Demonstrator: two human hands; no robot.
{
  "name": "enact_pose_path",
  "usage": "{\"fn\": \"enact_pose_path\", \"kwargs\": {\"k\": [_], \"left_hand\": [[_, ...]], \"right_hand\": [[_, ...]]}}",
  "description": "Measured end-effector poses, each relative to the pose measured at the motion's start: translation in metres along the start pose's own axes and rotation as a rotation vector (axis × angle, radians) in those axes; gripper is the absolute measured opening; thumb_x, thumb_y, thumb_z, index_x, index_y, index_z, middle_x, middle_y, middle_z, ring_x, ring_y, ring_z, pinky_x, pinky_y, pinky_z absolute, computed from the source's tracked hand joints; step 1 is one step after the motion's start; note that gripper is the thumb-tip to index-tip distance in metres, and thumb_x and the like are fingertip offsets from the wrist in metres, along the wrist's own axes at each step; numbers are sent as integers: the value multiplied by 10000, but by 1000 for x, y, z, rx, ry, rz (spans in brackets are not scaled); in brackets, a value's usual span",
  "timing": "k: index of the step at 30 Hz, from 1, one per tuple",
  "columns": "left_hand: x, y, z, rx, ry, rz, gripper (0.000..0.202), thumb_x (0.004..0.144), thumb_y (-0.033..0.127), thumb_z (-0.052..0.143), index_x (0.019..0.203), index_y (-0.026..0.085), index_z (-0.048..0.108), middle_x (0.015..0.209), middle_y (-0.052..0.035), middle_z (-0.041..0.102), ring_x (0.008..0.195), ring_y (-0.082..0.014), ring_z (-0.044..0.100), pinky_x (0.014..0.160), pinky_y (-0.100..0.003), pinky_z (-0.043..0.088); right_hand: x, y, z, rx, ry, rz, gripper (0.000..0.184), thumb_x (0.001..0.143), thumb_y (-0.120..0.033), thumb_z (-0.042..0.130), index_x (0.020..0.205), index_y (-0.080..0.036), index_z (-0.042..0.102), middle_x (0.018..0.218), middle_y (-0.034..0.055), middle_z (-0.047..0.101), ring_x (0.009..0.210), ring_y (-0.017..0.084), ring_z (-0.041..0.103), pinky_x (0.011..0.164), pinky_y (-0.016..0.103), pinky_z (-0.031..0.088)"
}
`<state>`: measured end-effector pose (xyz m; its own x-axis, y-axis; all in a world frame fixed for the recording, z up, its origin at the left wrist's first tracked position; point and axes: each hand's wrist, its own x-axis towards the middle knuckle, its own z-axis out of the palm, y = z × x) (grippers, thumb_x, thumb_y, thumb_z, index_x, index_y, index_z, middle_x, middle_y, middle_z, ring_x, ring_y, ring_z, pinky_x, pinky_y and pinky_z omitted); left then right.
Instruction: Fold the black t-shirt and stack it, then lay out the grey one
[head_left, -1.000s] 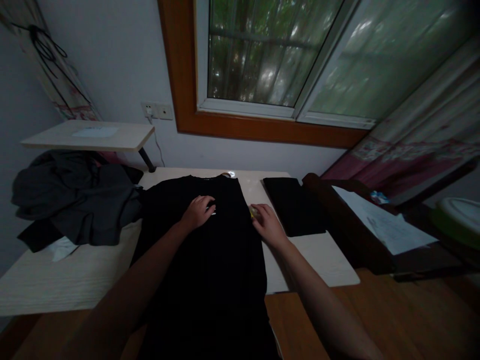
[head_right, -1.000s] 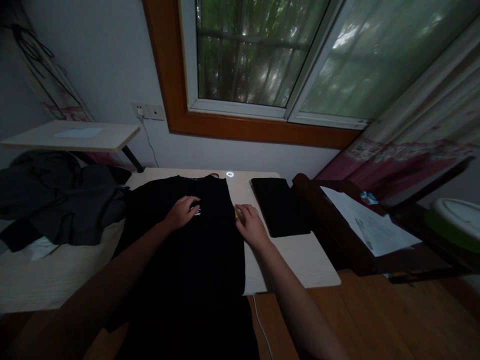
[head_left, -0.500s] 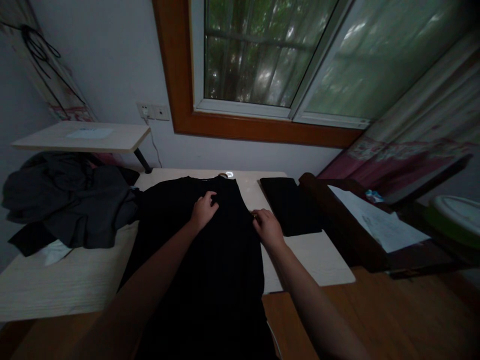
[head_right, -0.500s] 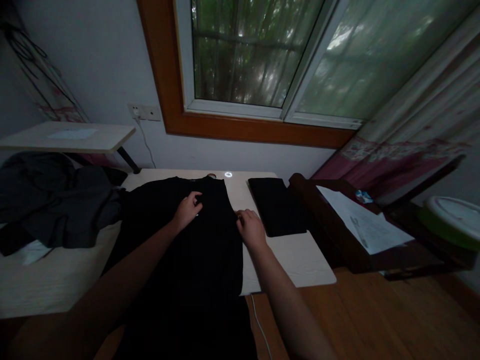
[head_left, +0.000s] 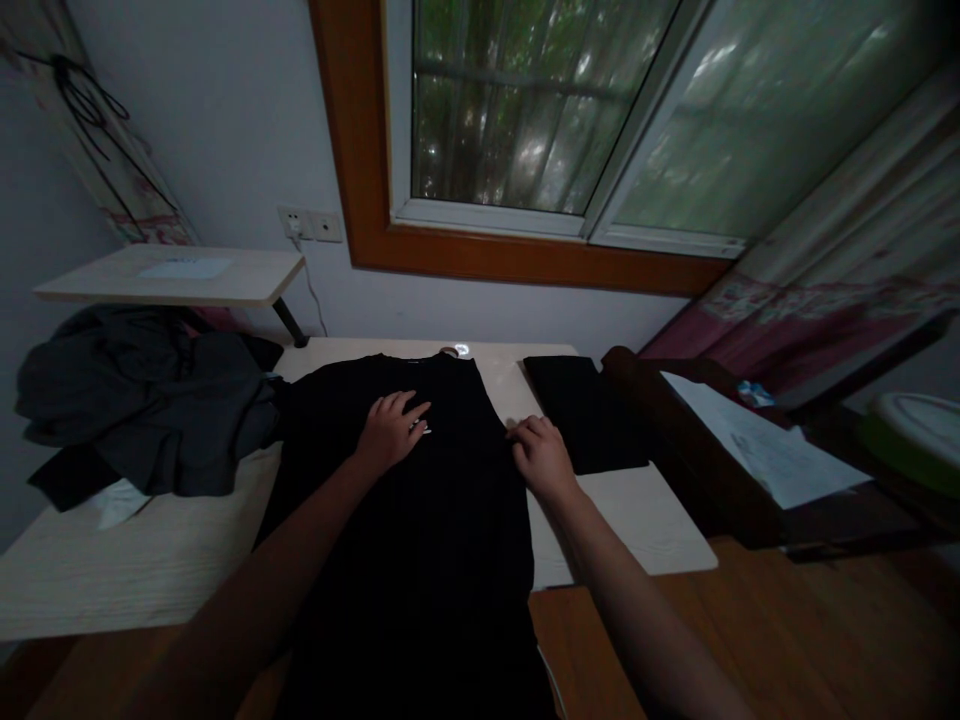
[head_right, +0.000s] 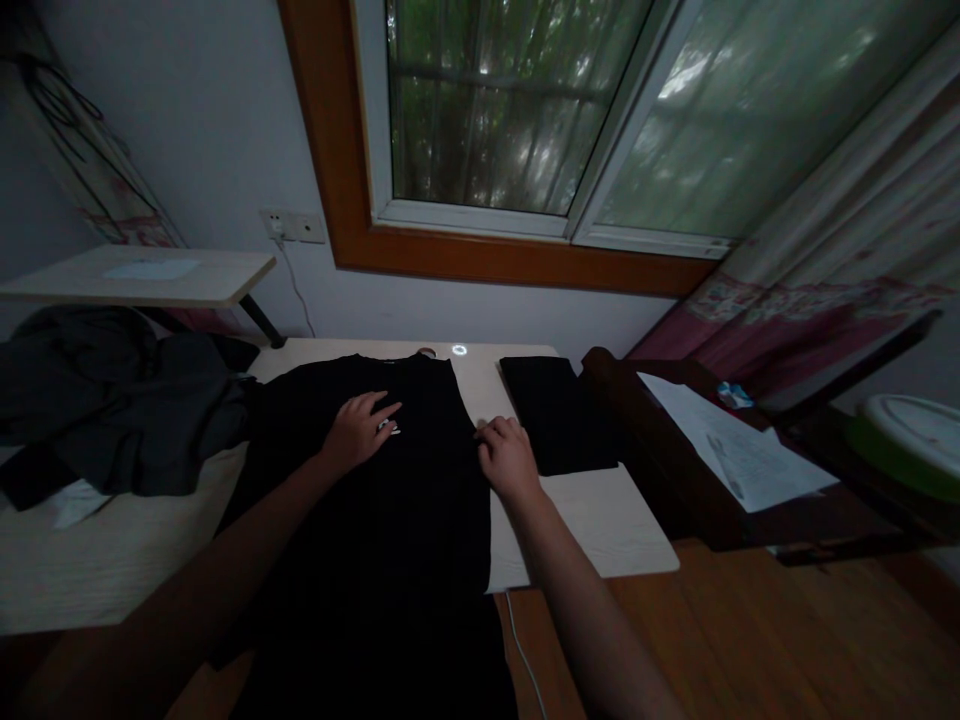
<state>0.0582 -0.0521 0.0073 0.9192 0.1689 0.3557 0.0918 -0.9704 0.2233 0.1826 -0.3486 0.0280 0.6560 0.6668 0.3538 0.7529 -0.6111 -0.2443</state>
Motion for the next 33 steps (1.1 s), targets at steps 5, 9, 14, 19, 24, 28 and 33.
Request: {"fn": "enact_pose_path", "kwargs": {"k": [5,9,14,19,24,28,33], "left_hand": [[-9,-24,0,71,-18,-116,477,989,410,489,1455,329,550,1581,-73,476,1487,-319,377,1224,-593,254],[-11,-29,2,87,-47,-127,506,995,409,461,1489,309,512,1619,-75,421,1522,-305,328,1244,-588,206],[-10,-30,6,87,-52,-125,526,999,436,444,1503,292,494,1638,-90,382,1532,-305,308,1245,-604,173],[-5,-51,2,154,-39,-219,540,1007,454,399,1505,267,491,1633,-101,391,1534,-292,308,1242,-586,194],[0,-89,-11,185,-86,-363,611,1008,487,339,1531,195,458,1652,-131,343,1546,-297,280,1245,-578,198],[-1,-112,-14,192,-105,-414,643,1005,498,314,1548,174,433,1663,-132,316,1556,-306,248,1241,-600,194],[-6,-111,-15,212,-1,-404,558,988,418,365,1483,211,520,1628,-106,400,1540,-301,289,1243,-595,204]], "right_hand": [[30,-23,6,109,24,-66,356,947,-178,477,1218,-210,706,1158,106,673,1110,267,576,1027,416,478],[67,-51,32,91,-54,-95,431,988,-230,459,1384,-166,616,1476,127,549,1331,258,523,1163,425,414],[96,-73,69,50,-152,-47,512,1037,-311,443,1474,-53,512,1597,189,417,1479,273,395,1242,409,305],[100,-63,83,4,-87,63,503,1053,-303,395,1464,-43,522,1581,190,442,1502,280,352,1257,421,250],[94,-41,77,-50,-75,114,491,1044,-289,403,1472,-80,517,1580,159,453,1481,269,366,1243,431,259],[86,-32,68,-120,2,185,436,1015,-257,435,1402,-127,588,1482,173,536,1358,307,459,1124,455,397],[81,-36,59,-230,59,303,364,1012,-284,443,1312,-164,609,1179,193,638,1083,306,594,882,404,499]]}}
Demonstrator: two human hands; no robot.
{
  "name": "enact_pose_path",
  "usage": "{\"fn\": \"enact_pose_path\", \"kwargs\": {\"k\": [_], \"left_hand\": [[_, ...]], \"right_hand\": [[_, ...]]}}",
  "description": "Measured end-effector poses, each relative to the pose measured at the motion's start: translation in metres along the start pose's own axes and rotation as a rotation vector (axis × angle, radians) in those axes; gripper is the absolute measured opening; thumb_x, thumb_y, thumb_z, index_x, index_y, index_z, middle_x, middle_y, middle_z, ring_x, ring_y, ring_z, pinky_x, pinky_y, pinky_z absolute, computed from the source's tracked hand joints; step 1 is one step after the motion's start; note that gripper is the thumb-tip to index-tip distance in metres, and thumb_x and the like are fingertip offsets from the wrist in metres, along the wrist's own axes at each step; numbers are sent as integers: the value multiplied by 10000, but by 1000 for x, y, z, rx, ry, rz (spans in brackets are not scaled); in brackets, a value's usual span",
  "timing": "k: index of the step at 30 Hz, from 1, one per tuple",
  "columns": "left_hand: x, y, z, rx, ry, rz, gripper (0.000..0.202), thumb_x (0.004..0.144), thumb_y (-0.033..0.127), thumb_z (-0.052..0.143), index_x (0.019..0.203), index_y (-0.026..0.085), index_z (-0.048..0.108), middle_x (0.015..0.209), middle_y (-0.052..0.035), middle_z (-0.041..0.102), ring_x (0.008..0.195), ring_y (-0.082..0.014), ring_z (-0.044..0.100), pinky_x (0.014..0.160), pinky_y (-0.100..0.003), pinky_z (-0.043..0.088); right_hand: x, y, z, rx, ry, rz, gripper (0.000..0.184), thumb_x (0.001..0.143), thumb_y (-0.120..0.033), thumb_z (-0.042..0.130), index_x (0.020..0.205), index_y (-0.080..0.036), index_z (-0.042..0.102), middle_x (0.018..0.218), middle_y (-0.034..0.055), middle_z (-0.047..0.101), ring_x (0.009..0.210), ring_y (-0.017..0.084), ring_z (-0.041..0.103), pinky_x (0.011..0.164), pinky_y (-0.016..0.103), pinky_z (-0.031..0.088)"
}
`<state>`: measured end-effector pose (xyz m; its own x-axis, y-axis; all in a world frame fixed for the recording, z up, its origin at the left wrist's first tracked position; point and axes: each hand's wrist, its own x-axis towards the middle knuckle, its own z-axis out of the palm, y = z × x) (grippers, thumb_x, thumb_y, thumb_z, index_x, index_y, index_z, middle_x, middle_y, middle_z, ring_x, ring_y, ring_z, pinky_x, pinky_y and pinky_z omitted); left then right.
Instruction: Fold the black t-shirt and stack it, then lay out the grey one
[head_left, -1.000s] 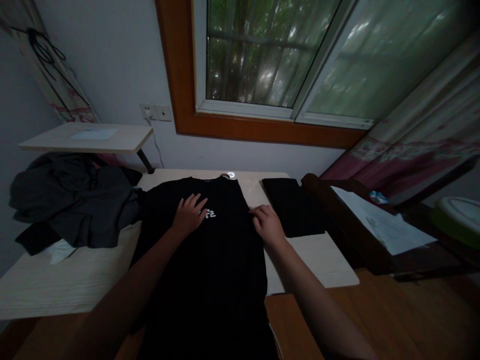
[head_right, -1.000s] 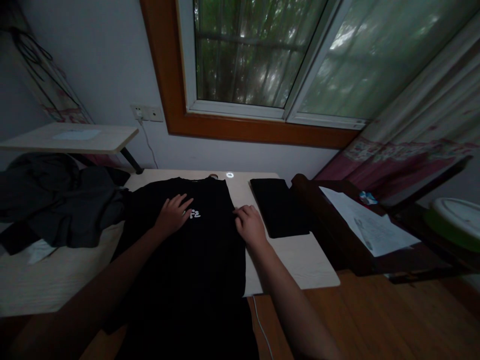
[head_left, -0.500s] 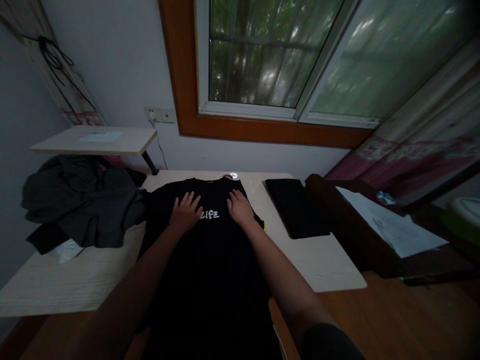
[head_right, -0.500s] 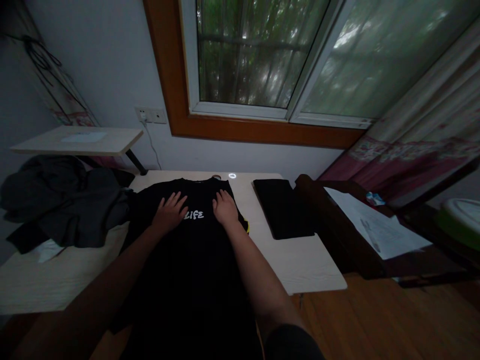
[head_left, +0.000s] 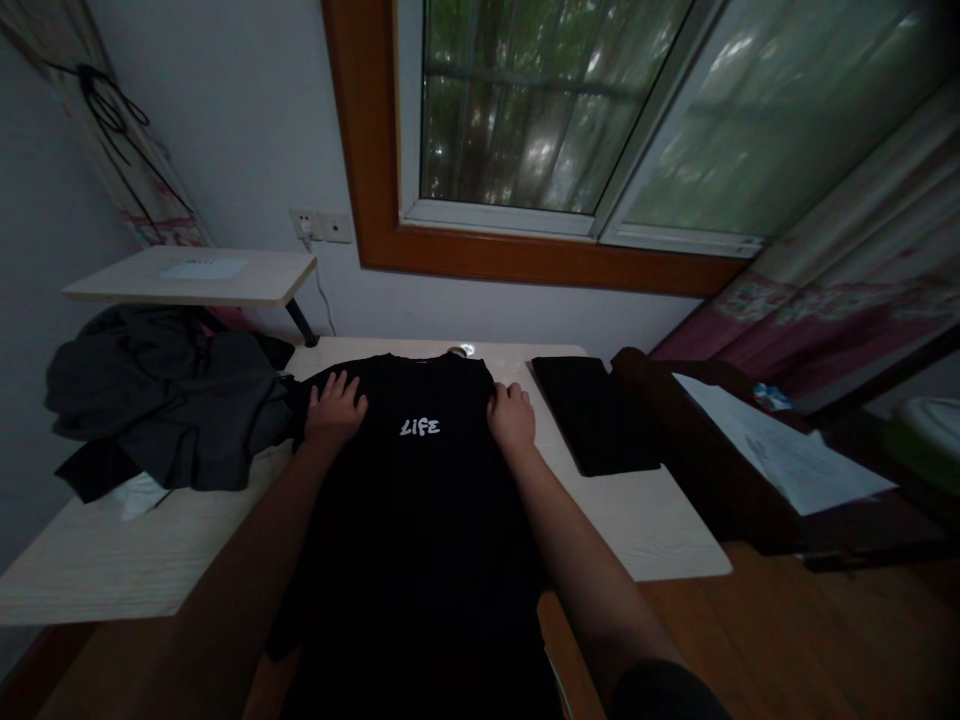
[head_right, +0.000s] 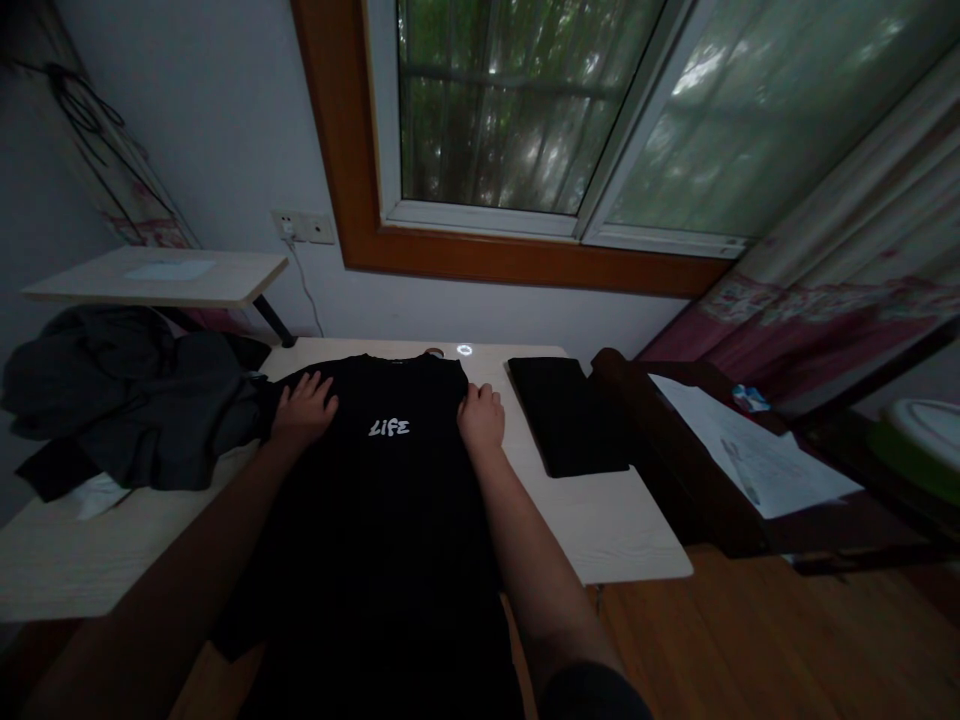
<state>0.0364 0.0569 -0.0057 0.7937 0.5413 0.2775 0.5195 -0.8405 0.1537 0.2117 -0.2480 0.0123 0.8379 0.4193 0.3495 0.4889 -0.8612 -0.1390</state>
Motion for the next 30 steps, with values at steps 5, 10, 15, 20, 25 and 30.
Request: {"fn": "enact_pose_path", "kwargs": {"k": [5,10,15,20,25,30], "left_hand": [[-12,3,-7,-70,126,173,434,972,283,384,1269,202,689,1418,-101,629,1428,-264,466,1239,-476,295],[-30,8,-4,-106,77,225,437,979,297,395,1301,206,675,1424,-106,631,1360,-267,542,1199,-470,369],[-41,30,-6,-69,17,242,478,984,356,428,1411,213,588,1546,-113,516,1471,-295,426,1253,-554,241],[-43,58,-7,-94,-34,293,506,993,383,433,1440,182,560,1577,-153,465,1491,-317,391,1251,-580,215],[-44,77,-3,-147,-38,317,508,999,385,432,1454,189,547,1594,-159,437,1506,-322,362,1251,-595,189],[-42,80,-1,-160,-43,298,506,1000,397,441,1467,225,534,1611,-139,416,1515,-310,348,1255,-589,176]], "right_hand": [[-1,1,-6,-60,-146,33,340,1067,-312,335,1290,-176,552,1079,144,691,923,255,684,792,346,503],[-3,10,-13,-97,-228,21,325,1084,-334,308,1288,-207,528,1083,139,723,924,248,720,774,328,509],[-4,22,-21,-155,-244,-2,331,1082,-317,313,1314,-206,522,1095,156,724,915,261,729,759,340,520],[-3,44,-28,-243,-248,-60,332,1066,-227,324,1319,-191,536,1078,166,720,906,264,733,763,344,524],[-5,61,-34,-278,-256,-71,348,1024,-112,325,1257,-181,574,1039,157,712,854,254,725,733,350,524],[-6,59,-39,-265,-101,-163,343,999,-117,371,1193,-171,650,1132,210,671,1055,331,642,829,433,514]]}}
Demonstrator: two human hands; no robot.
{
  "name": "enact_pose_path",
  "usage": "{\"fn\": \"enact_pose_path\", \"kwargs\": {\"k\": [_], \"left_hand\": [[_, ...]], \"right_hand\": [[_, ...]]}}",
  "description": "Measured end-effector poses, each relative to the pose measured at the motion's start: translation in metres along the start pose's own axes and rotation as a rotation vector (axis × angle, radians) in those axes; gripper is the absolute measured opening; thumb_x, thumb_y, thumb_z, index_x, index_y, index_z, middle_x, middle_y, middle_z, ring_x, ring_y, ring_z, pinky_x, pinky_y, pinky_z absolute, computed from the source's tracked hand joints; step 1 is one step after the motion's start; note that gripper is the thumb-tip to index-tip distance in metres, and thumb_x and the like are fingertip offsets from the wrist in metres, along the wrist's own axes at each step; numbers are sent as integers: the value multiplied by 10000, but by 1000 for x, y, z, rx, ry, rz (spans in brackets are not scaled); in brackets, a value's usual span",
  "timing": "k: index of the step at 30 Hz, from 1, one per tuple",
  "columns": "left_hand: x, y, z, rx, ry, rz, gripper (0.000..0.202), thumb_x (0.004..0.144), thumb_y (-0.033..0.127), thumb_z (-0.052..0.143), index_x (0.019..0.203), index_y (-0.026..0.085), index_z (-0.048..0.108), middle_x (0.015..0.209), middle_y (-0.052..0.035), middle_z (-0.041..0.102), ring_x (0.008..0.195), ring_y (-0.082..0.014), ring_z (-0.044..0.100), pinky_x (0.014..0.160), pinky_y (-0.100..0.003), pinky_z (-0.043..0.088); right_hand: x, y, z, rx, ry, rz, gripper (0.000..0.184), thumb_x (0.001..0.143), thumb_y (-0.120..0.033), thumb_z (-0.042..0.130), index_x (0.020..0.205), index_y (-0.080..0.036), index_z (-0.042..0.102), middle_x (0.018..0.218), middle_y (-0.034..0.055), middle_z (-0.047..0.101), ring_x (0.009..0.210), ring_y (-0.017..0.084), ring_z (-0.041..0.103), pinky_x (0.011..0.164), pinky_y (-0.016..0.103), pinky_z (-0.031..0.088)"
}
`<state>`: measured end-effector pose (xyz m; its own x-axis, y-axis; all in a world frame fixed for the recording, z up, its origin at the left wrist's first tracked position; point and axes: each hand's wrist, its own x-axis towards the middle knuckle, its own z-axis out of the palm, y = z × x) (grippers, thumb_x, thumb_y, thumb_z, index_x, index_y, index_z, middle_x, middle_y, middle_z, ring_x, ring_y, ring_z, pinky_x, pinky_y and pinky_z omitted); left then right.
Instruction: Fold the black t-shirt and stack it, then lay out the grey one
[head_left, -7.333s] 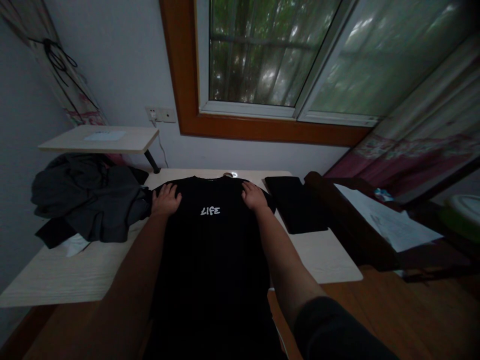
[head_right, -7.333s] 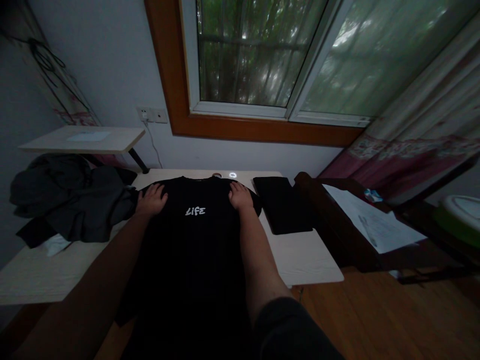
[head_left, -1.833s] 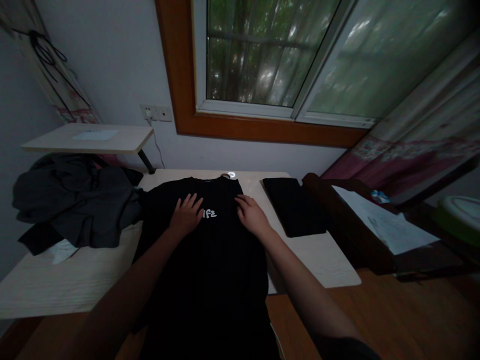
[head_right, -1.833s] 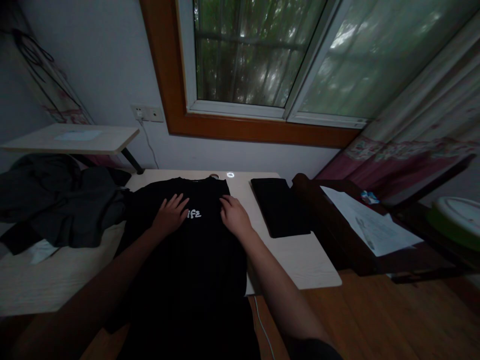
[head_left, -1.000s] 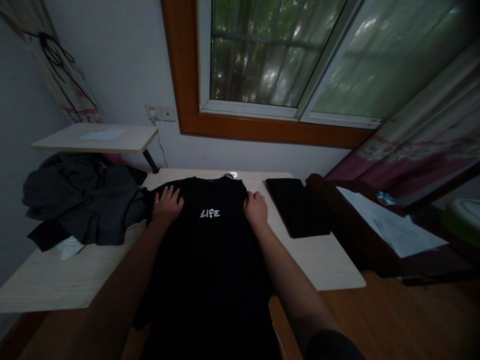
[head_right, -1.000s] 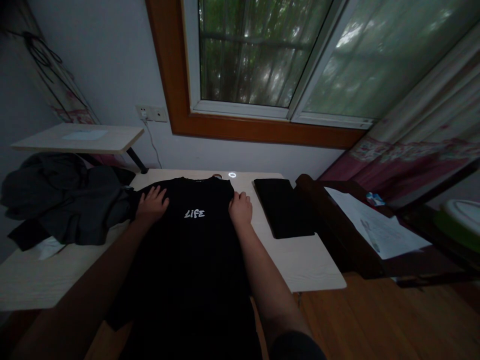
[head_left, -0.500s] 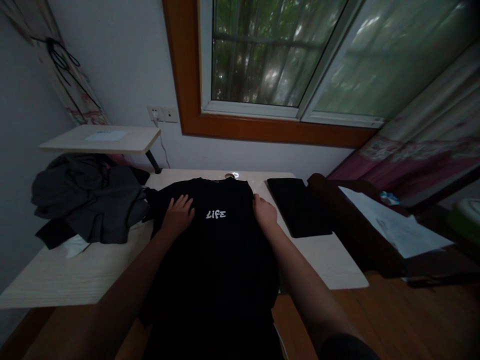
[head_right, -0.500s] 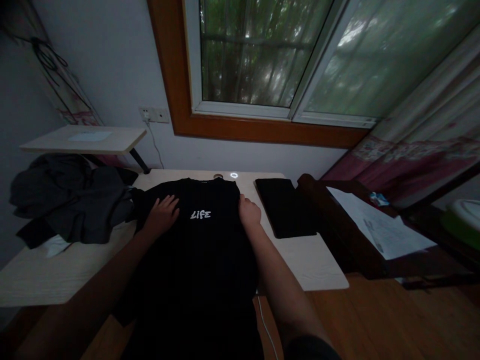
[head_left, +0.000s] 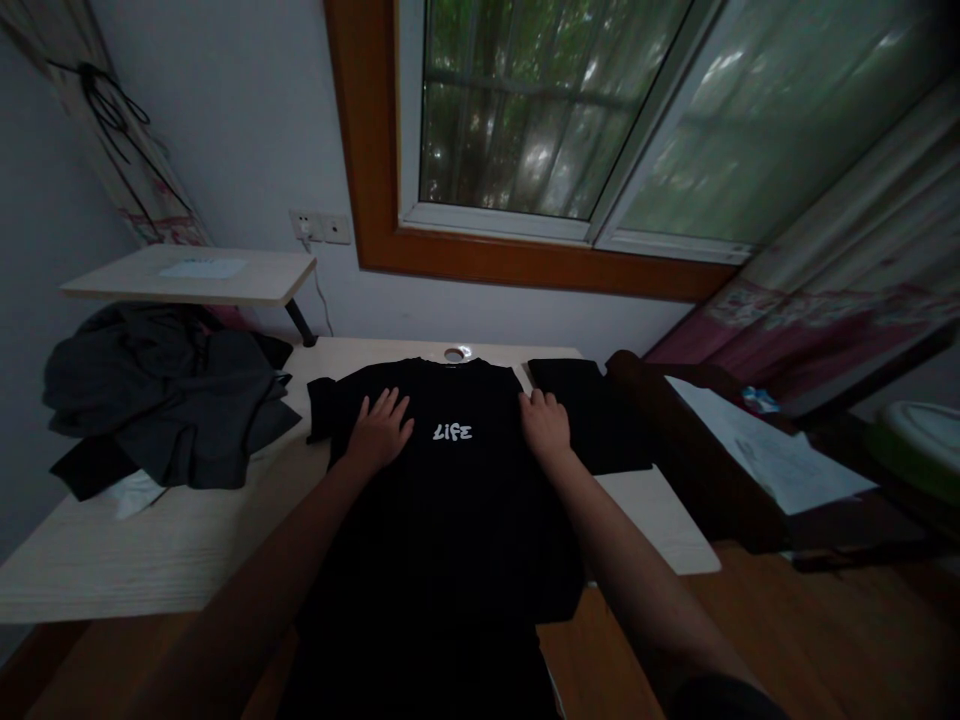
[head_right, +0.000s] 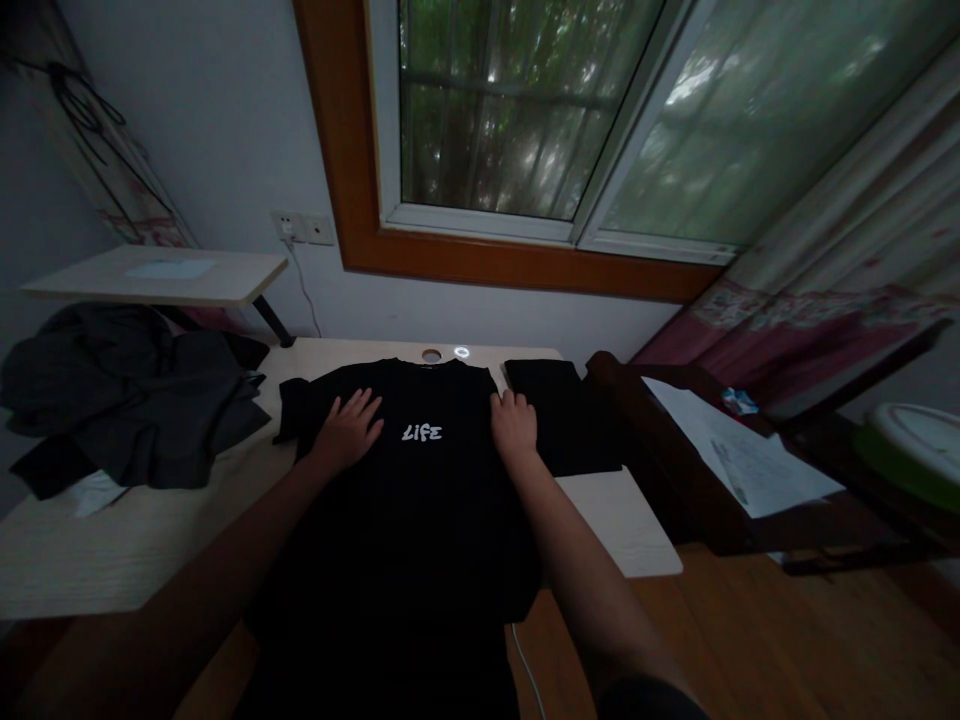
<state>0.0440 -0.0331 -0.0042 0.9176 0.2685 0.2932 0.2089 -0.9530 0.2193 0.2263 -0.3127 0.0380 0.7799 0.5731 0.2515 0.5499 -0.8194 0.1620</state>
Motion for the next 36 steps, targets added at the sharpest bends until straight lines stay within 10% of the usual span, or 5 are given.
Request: {"fn": "enact_pose_path", "kwargs": {"k": [12,36], "left_hand": [[13,-18,-3,157,-84,-141,579,1027,458,338,1551,233,438,1668,-100,311,1557,-267,252,1253,-589,142],[-5,-74,-11,165,-9,-395,585,1005,442,349,1508,179,490,1632,-125,379,1535,-284,302,1249,-611,129]], "right_hand": [[28,-63,36,327,-8,13,540,1035,-312,394,1481,-22,485,1584,217,423,1482,307,372,1224,423,272],[22,-12,60,348,16,34,577,1035,-376,395,1492,-40,499,1602,168,419,1508,279,350,1252,407,259]]}}
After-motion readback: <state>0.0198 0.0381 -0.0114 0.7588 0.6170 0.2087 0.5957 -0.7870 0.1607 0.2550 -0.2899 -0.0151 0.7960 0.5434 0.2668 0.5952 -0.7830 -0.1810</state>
